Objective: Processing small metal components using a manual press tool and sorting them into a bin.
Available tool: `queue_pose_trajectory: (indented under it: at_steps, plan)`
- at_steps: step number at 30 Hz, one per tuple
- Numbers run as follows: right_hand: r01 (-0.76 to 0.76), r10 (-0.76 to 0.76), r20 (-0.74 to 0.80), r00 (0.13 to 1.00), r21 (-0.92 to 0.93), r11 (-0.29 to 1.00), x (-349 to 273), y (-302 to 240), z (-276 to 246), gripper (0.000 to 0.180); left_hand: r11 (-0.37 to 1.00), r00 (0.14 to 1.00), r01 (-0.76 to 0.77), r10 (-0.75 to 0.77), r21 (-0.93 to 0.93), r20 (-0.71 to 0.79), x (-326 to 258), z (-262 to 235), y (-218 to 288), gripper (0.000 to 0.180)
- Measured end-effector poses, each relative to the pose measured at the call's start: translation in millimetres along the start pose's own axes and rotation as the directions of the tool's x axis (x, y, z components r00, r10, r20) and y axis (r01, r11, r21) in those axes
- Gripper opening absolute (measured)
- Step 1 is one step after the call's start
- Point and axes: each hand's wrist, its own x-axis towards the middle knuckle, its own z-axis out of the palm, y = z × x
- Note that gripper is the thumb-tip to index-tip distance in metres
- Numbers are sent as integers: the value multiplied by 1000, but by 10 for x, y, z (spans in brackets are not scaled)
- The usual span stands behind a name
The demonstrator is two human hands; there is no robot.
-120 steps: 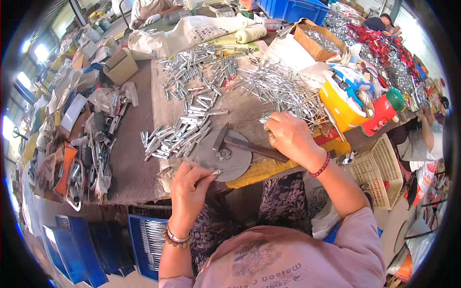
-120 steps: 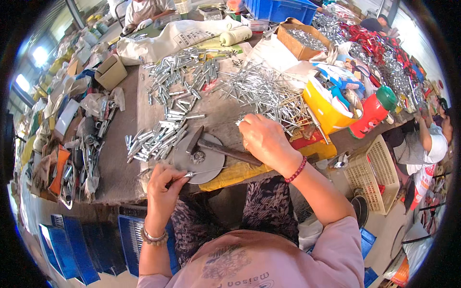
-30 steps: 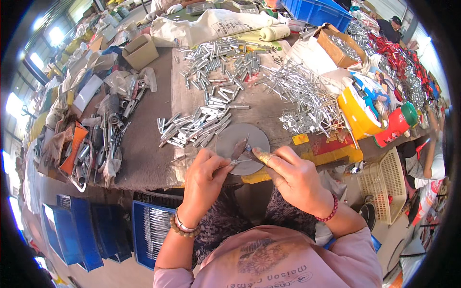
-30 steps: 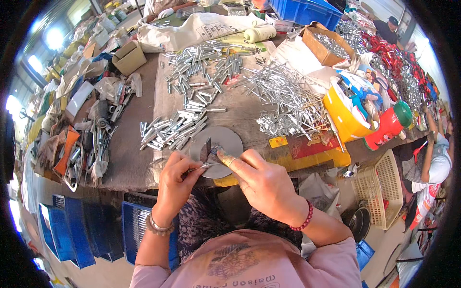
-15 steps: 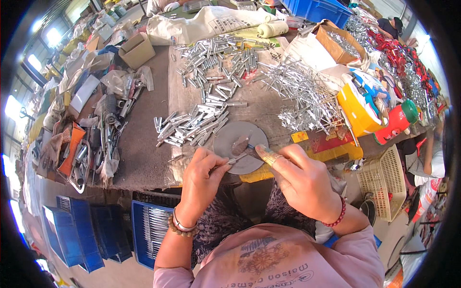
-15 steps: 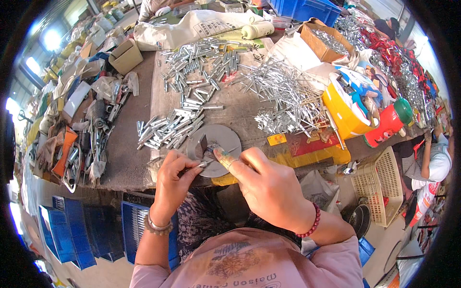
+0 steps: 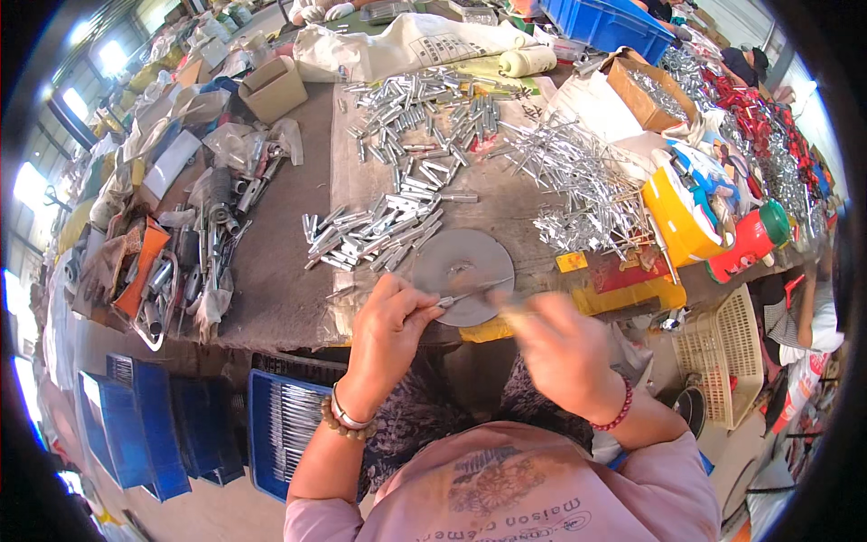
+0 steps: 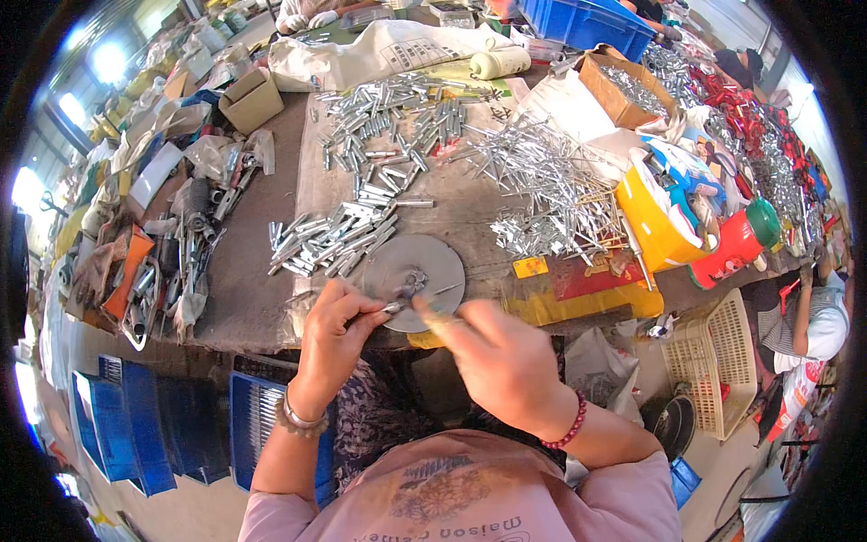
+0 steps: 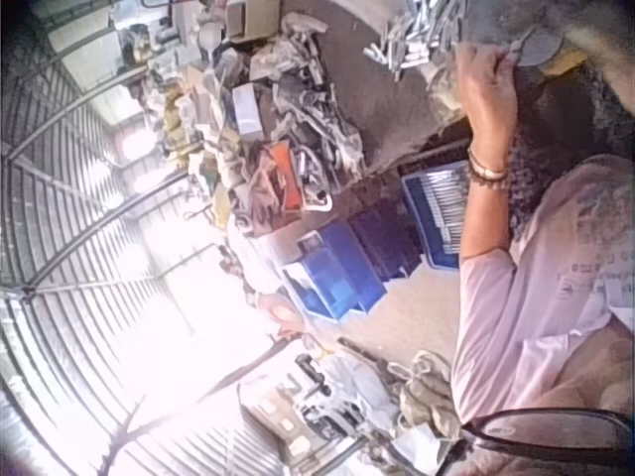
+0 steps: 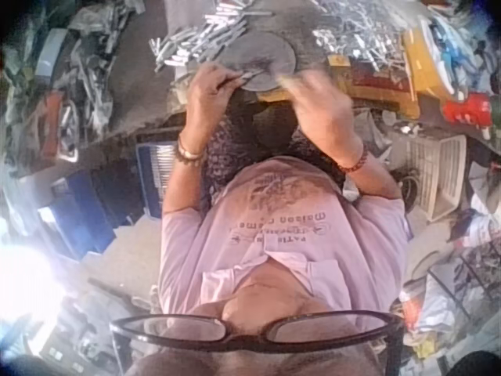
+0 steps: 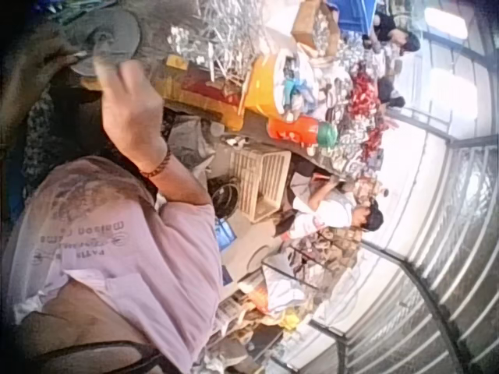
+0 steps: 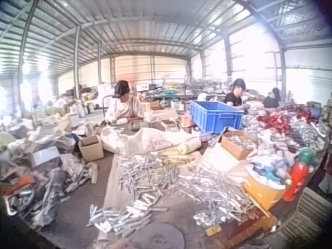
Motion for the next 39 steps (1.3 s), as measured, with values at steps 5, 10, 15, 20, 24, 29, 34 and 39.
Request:
queue_pose_trajectory:
  at_steps: [5, 10, 15, 20, 24, 29, 34, 39]
  plan:
    - [-56, 102, 361, 927, -135, 989, -48, 40, -14, 69, 1000, 1000, -17, 17, 11, 4, -34, -17, -27, 16]
    - [-213, 191, 275, 942, 51, 976, 121, 142, -58, 63, 999, 998, -49, 49, 2, 37, 20, -46, -31, 17]
    - [-444, 327, 354, 876, 328, 834, 179, 470, 95, 44, 1000, 997, -25, 25, -1, 71, 16, -75, -53, 19]
    - [-154, 195, 312, 930, -150, 977, 204, 440, 86, 45, 1000, 997, -23, 22, 1, 71, 0, -80, -37, 22]
    - [-228, 243, 274, 930, -88, 970, 135, 462, 169, 42, 1000, 998, -10, 11, -16, 65, 8, -64, -74, 22]
    - [-232, 233, 162, 959, -27, 972, 66, 235, 42, 58, 998, 998, -30, 33, -60, 50, 8, -79, -102, 21]
    - [-171, 186, 355, 916, -74, 983, 121, 78, -63, 69, 998, 998, -49, 51, -47, 44, -11, -82, -115, 20]
    - [1, 64, 362, 930, -177, 984, -4, 3, 53, 65, 996, 997, -58, 61, -60, 40, 15, -82, -96, 21]
